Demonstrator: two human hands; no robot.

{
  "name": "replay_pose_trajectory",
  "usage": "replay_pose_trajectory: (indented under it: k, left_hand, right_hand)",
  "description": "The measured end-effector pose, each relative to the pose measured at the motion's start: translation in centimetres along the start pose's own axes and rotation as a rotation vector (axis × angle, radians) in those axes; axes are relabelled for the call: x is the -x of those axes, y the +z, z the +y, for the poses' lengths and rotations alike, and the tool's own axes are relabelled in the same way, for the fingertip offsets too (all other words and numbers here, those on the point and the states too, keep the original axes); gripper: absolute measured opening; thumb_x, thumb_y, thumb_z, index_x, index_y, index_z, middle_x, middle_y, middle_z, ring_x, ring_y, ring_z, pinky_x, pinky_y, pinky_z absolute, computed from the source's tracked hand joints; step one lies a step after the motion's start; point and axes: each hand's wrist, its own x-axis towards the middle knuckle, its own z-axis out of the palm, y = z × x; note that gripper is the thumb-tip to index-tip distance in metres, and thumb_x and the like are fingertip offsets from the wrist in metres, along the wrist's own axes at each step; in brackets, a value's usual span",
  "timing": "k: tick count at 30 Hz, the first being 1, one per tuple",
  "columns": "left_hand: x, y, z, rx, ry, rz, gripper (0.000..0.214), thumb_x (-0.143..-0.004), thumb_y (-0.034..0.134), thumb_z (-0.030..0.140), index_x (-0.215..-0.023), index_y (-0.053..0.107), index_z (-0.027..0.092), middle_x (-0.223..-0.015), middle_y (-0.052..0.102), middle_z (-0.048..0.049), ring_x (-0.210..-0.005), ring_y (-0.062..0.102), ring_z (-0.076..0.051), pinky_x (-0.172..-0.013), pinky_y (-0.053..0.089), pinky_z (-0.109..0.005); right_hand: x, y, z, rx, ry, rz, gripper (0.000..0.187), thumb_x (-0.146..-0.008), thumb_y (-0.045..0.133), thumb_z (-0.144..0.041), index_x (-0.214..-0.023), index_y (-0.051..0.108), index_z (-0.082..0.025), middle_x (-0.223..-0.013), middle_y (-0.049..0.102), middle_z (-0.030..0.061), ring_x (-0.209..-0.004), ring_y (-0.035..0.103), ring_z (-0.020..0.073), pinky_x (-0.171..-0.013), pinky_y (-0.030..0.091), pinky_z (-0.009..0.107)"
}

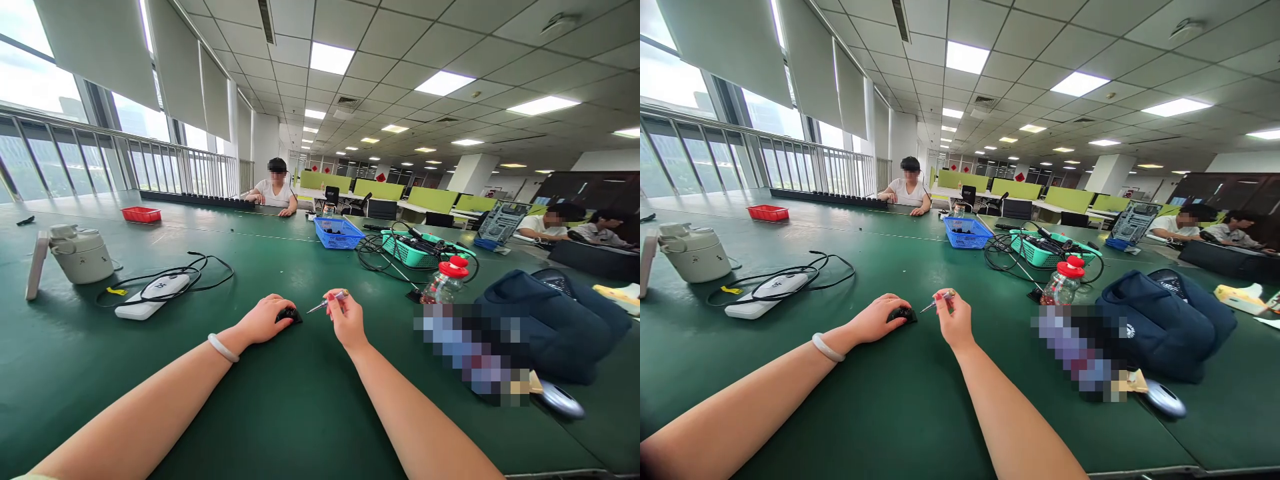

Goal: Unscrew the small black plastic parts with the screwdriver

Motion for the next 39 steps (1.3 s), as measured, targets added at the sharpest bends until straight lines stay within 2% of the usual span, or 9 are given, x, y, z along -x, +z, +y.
replay_pose_trajectory:
  k: [3, 7, 11, 15, 24, 33, 39]
  left_hand:
    - [0.0, 0.2, -0.2, -0.003, 0.012, 0.011, 0.033, -0.086, 0.051, 0.038, -0.115, 0.061, 0.025, -0.115, 0.066, -0.0053, -0.116, 0.052, -0.024, -0.105, 0.042, -0.041]
    - [0.0, 0.3, -0.1, -0.007, 0.024, 0.025, 0.035, -0.087, 0.049, 0.037, -0.119, 0.059, 0.026, -0.115, 0.066, -0.0044, -0.116, 0.052, -0.024, -0.104, 0.042, -0.04]
    - [0.1, 0.2, 0.0, -0.014, 0.047, 0.033, 0.034, -0.087, 0.048, 0.036, -0.117, 0.062, 0.026, -0.113, 0.067, -0.0045, -0.115, 0.053, -0.024, -0.102, 0.043, -0.039]
    - [0.0, 0.2, 0.0, -0.006, 0.023, 0.032, 0.035, -0.086, 0.05, 0.036, -0.117, 0.062, 0.025, -0.113, 0.067, -0.0055, -0.114, 0.054, -0.024, -0.103, 0.043, -0.04]
    - [-0.1, 0.2, 0.1, -0.006, 0.02, 0.024, 0.036, -0.082, 0.053, 0.029, -0.116, 0.063, 0.024, -0.112, 0.068, -0.0048, -0.114, 0.054, -0.023, -0.103, 0.043, -0.04]
    - [-0.1, 0.2, 0.1, -0.027, 0.042, 0.052, 0.035, -0.081, 0.053, 0.028, -0.114, 0.064, 0.024, -0.11, 0.069, -0.0054, -0.112, 0.056, -0.023, -0.101, 0.045, -0.038]
    - [-0.1, 0.0, 0.3, -0.004, 0.013, 0.021, 0.036, -0.081, 0.052, 0.026, -0.115, 0.064, 0.024, -0.112, 0.068, -0.0053, -0.115, 0.054, -0.024, -0.103, 0.044, -0.04]
  right_hand:
    - [0.8, 0.5, -1.1, 0.217, -0.206, -0.11, 0.026, -0.09, 0.048, -0.044, -0.083, 0.061, -0.022, -0.069, 0.06, 0.0016, -0.057, 0.05, 0.0132, -0.06, 0.041, 0.029]
    - [1.5, 1.3, -1.9, 0.401, -0.454, -0.242, 0.018, -0.089, 0.048, -0.03, -0.081, 0.06, -0.021, -0.064, 0.061, -0.001, -0.051, 0.047, 0.0105, -0.06, 0.04, 0.026]
    - [1.7, 2.0, -1.7, 0.515, -0.588, -0.292, 0.015, -0.088, 0.048, -0.028, -0.088, 0.061, -0.021, -0.068, 0.066, 0.0007, -0.059, 0.056, 0.0134, -0.064, 0.041, 0.027]
    - [1.7, 2.2, -1.4, 0.613, -0.657, -0.39, 0.013, -0.087, 0.05, -0.025, -0.089, 0.061, -0.02, -0.079, 0.07, 0.0029, -0.066, 0.059, 0.0152, -0.066, 0.04, 0.029]
    - [2.0, 2.6, -2.0, 0.704, -0.805, -0.428, 0.012, -0.085, 0.05, -0.024, -0.09, 0.061, -0.019, -0.072, 0.066, 0.0023, -0.063, 0.056, 0.015, -0.063, 0.035, 0.029]
    - [2.1, 2.6, -2.2, 0.716, -0.818, -0.418, 0.014, -0.085, 0.05, -0.023, -0.092, 0.061, -0.019, -0.072, 0.064, 0.002, -0.064, 0.055, 0.0147, -0.063, 0.034, 0.03]
    - [2.1, 2.7, -2.2, 0.726, -0.815, -0.432, 0.015, -0.086, 0.05, -0.023, -0.094, 0.061, -0.019, -0.073, 0.065, 0.003, -0.065, 0.056, 0.0155, -0.062, 0.035, 0.03]
